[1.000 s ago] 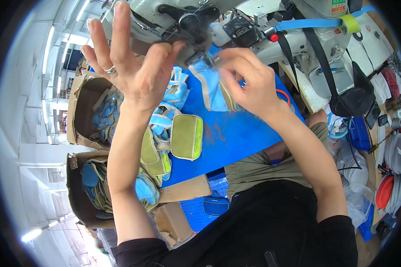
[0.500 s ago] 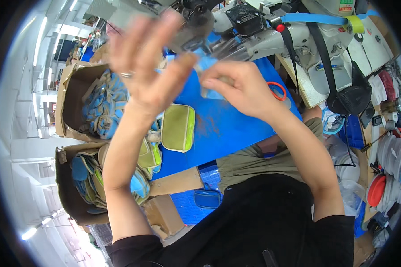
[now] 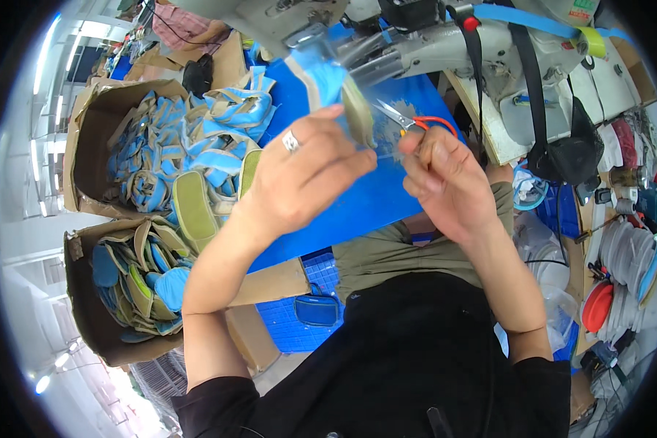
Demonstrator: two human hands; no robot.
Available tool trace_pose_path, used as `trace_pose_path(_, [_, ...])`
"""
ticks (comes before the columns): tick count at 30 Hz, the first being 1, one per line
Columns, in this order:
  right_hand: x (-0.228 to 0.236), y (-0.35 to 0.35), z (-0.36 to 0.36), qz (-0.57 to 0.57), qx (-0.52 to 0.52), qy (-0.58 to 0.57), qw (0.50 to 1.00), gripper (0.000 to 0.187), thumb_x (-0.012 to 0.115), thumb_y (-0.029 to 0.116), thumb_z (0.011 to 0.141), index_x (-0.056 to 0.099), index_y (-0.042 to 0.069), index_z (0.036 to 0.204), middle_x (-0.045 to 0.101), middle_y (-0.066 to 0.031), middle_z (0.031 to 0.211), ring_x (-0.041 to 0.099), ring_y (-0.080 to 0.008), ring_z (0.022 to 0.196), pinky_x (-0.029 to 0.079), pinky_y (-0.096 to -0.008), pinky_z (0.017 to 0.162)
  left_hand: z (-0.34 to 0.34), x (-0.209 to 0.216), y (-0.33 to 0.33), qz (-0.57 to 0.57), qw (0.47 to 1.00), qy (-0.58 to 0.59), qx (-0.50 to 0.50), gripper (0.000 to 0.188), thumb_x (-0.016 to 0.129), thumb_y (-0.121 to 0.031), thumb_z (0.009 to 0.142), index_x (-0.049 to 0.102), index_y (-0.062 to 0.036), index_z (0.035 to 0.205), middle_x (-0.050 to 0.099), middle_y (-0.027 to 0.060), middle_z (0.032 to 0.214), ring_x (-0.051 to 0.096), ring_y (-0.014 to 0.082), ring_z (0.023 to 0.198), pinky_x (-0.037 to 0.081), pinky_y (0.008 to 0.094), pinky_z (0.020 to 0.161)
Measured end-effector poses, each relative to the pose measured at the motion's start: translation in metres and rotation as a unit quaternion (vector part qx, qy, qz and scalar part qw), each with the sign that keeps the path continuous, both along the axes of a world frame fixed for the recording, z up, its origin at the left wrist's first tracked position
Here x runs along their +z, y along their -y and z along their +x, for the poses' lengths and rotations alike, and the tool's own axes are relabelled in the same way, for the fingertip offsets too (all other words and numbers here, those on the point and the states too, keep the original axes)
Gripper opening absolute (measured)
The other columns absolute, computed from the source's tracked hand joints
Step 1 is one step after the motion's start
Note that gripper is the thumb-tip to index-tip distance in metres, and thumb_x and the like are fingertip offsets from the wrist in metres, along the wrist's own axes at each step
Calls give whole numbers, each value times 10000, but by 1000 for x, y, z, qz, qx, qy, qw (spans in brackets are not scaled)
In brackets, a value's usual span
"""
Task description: The person assembles small mesh pouches by inserting blue fabric pieces into green mesh pockets. They use scissors to trim excess threads and fabric edges, then fold and align the components. The person repeatedly handles the pouches, adjusting the fabric and inspecting the seams on a blue workbench.
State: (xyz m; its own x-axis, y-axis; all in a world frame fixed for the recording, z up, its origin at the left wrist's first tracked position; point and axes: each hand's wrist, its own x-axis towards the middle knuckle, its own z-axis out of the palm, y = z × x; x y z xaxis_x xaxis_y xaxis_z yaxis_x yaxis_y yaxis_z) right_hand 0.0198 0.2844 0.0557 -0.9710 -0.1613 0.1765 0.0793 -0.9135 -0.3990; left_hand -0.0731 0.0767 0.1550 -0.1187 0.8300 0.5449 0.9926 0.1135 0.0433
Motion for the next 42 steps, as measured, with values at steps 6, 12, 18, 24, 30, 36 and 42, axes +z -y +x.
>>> trace_pose_path(6, [-91, -29, -24, 392, -206, 63, 894, 233, 684, 226, 996, 670, 53, 1152, 635, -93, 1263, 582, -143, 874, 502, -302, 789, -16, 8, 11, -35, 996, -57, 51, 183, 837, -6, 707, 724, -42, 846, 591, 79, 752, 598, 237, 667, 444, 349, 541])
trace_pose_path(12, [-121, -40, -22, 823, -213, -63, 522, 549, 757, 107, 839, 553, 33, 1343, 684, -156, 1073, 672, -347, 933, 554, -403, 769, -14, 8, 16, 46, 985, 67, 151, 153, 807, 14, 775, 762, -49, 907, 680, 76, 813, 635, 190, 696, 490, 311, 591])
trace_pose_path(18, [-106, -33, 0, 710, 59, 75, 698, 771, 736, 5, 754, 460, 27, 1473, 672, -78, 896, 675, -206, 799, 539, -320, 697, -21, 4, 23, 107, 973, 106, 177, 123, 802, 16, 794, 774, -46, 896, 685, 67, 817, 638, 181, 724, 483, 285, 626])
trace_pose_path(24, [-31, -3, 77, 228, 210, 120, 943, 723, 776, 278, 905, 424, 65, 1499, 583, -3, 835, 564, -77, 722, 451, -241, 626, -20, -1, 21, 113, 968, 91, 203, 170, 817, 24, 770, 791, -67, 912, 616, 39, 747, 581, 150, 649, 450, 283, 587])
trace_pose_path(30, [-2, 43, 69, 42, 135, -26, 990, 696, 462, 623, 1044, 374, 98, 1493, 497, -15, 752, 477, -84, 605, 399, -242, 589, -9, 0, 22, 92, 976, 30, 197, 244, 845, 43, 715, 801, -79, 922, 606, 37, 743, 562, 148, 617, 436, 288, 563])
trace_pose_path(36, [19, 38, 49, 89, 166, 4, 982, 974, 439, 834, 924, 347, 58, 1505, 484, -9, 785, 463, -92, 687, 358, -239, 656, -9, -7, 26, 120, 983, -8, 140, 312, 843, 75, 683, 792, -71, 954, 629, 44, 775, 600, 186, 666, 459, 308, 586])
trace_pose_path(42, [17, 42, 39, 114, 156, 10, 981, 949, 429, 842, 915, 407, 58, 1449, 486, 12, 722, 431, -63, 583, 349, -214, 564, -8, -10, 28, 136, 982, 21, 130, 314, 827, 86, 687, 786, -63, 961, 644, 49, 800, 609, 199, 697, 475, 318, 615])
